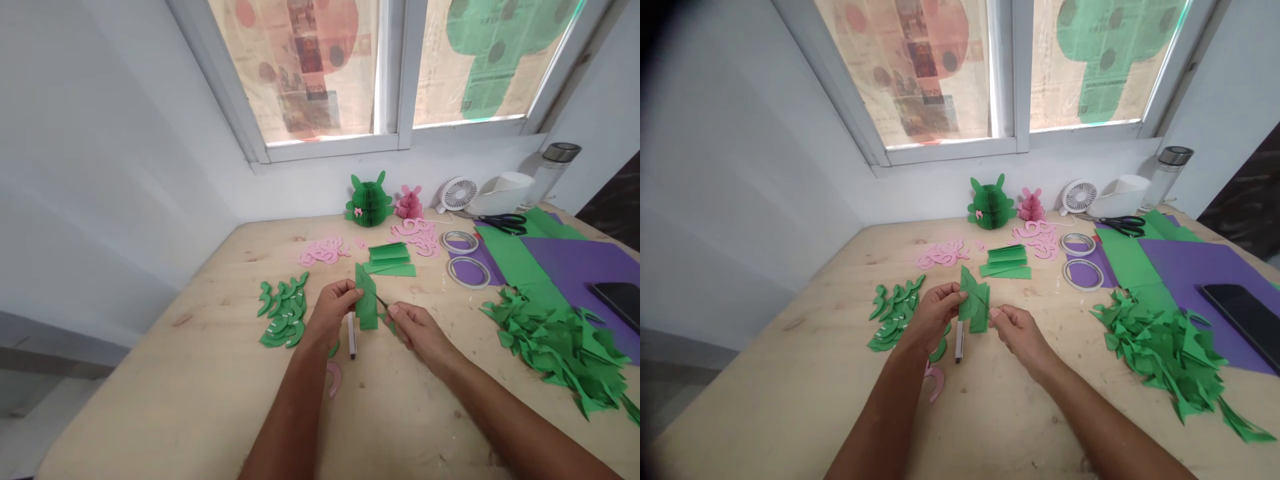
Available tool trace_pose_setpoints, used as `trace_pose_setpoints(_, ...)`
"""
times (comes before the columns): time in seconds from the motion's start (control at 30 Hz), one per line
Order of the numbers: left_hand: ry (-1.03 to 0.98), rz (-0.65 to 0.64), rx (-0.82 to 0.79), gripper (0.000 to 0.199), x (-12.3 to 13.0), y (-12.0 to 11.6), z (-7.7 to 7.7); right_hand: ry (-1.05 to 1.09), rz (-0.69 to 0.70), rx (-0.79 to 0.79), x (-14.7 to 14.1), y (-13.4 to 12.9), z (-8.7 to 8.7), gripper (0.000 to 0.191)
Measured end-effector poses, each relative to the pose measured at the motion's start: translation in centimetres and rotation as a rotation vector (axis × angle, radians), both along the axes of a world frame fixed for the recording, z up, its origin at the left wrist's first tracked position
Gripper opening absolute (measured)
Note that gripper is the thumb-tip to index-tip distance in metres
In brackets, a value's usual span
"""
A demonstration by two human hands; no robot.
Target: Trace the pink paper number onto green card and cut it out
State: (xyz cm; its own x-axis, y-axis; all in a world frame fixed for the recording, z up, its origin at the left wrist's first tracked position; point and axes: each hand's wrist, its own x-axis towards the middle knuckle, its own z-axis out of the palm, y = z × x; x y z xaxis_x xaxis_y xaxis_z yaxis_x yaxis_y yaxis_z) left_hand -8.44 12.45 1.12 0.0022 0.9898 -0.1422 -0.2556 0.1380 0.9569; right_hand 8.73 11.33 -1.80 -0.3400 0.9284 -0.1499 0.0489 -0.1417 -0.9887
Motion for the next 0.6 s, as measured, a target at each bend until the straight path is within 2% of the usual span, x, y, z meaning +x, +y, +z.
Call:
trace_pose_setpoints(0.13,-0.039,0.050,0.005,0.025,0.2,0.1,-0.1,0.104,-0.126,-0.016,0.0,0.2,-0.1,0.043)
trace_pose_setpoints(0.27,-0.053,0.015,-0.006,0.026,0.9,0.0,-0.4,0.168,-0.234,0.011,0.1,0.4,-0.2,0.037)
trace_pose_setpoints(0.6,-0.026,-0.091,-0.050,0.028,2.9,-0.6,-1.0,0.139,-0.273,0.016,0.3,0.7,0.0,0.034)
